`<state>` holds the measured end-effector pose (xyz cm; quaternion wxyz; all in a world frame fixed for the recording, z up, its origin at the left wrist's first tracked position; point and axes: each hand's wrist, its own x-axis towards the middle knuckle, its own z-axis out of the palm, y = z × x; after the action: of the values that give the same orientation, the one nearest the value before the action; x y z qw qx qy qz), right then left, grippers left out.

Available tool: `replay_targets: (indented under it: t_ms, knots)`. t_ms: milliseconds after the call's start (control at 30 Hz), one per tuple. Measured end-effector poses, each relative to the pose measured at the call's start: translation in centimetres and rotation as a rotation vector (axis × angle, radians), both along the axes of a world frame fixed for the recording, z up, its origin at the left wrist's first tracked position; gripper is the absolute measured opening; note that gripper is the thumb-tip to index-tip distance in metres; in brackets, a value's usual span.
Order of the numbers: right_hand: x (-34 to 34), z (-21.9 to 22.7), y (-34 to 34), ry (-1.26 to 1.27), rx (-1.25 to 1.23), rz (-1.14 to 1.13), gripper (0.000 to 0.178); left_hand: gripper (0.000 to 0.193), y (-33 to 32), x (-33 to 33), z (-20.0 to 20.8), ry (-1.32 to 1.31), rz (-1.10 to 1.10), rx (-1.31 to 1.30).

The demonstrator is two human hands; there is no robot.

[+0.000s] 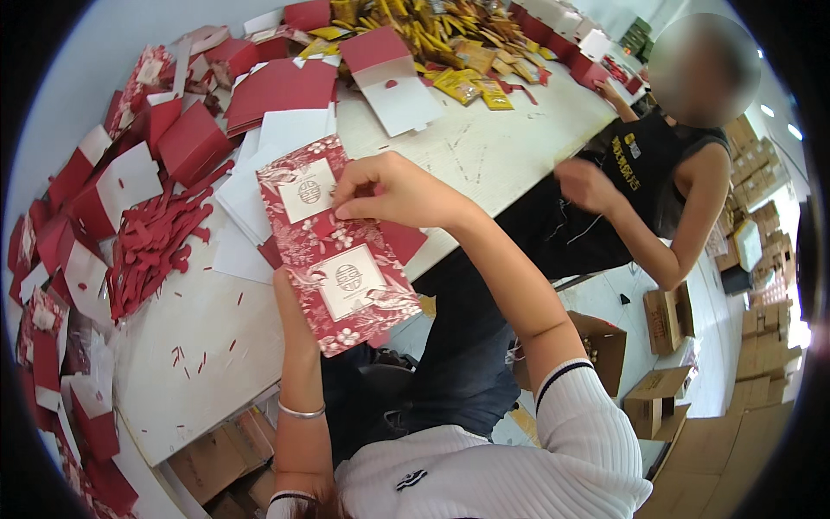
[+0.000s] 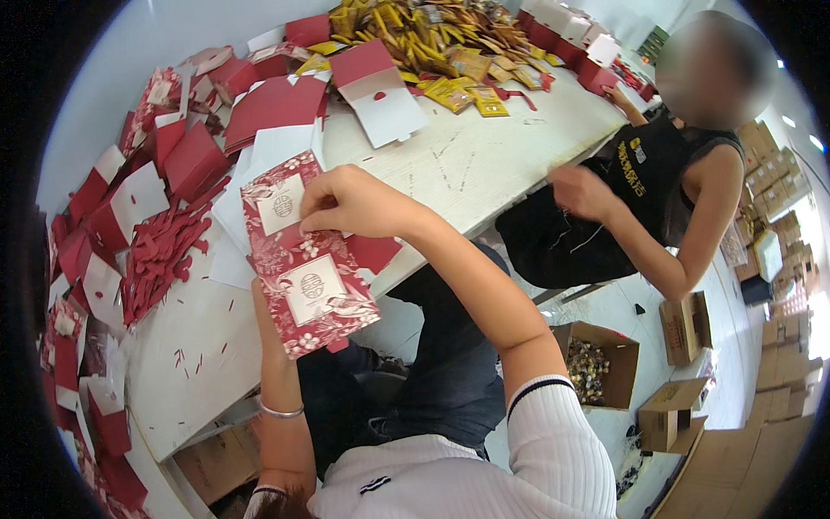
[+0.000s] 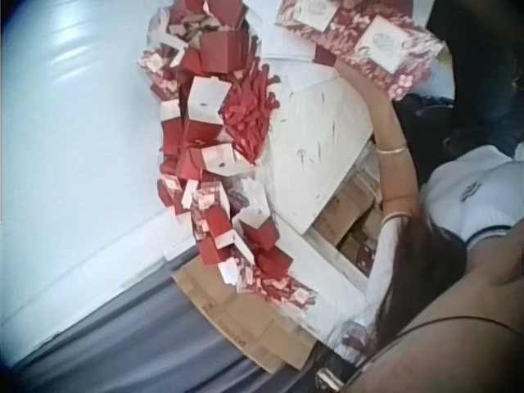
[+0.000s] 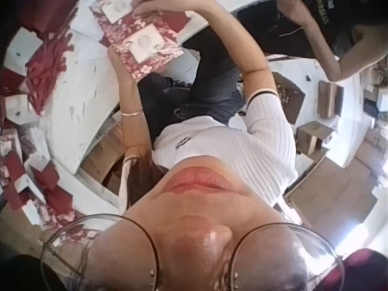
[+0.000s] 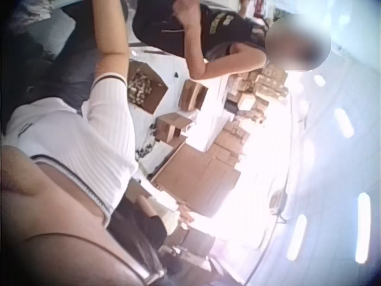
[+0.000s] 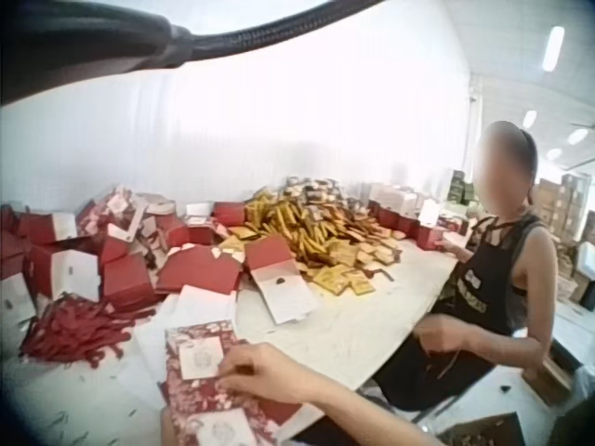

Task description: The person folds red paper sheets into small boxes, inserts a patterned insert, and secures it with a red paper fastener. The person repeats this process for multiple units, placing finished boxes on the table.

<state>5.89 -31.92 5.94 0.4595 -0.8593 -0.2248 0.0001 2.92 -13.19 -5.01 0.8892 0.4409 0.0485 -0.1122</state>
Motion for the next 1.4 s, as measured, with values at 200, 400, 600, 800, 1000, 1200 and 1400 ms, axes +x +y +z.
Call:
replay_targets:
  t_ms: [200, 400, 600, 800, 1000, 1200, 1400]
  knots:
    - [-0.4, -0.8, 0.7, -0.371, -0.08, 0.112, 0.028, 0.038, 0.0, 0.1, 0.0, 0.008, -0.071, -0.036]
    - [-2.3, -0.5, 2.0, -0.421, -0.267, -0.037, 0.013, 0.034, -0.5, -0.9, 2.9, 0.004, -0.128, -0.029]
    - [-1.7, -1.9, 2.1, -0.312, 0.001, -0.153, 0.013, 0.027, 1.7, 0.4, 3.4, -0.772, 0.384, 1.094]
    - [-1.3, -1.1, 3.2, 0.183, 0.642, -0.224, 0.02, 0.029, 1.6, 1.5, 5.9, -1.196, 0.3, 1.142]
    - [-1.3, 0.2, -0.9, -0.227, 0.36, 0.145, 0.08, 0.014, 3.1, 3.4, 8.9, -1.071, 0.436, 0.87]
    - [-1.8, 1.6, -0.7, -0.193, 0.316, 0.009, 0.091, 0.035, 2.8, 3.3, 12.7, -0.675, 0.096, 0.707]
    - [4.4, -1.7, -15.6, -0.542, -0.339, -0.849, 0.079, 0.064, 2.3, 1.4, 6.9, -0.917, -0.048, 1.012]
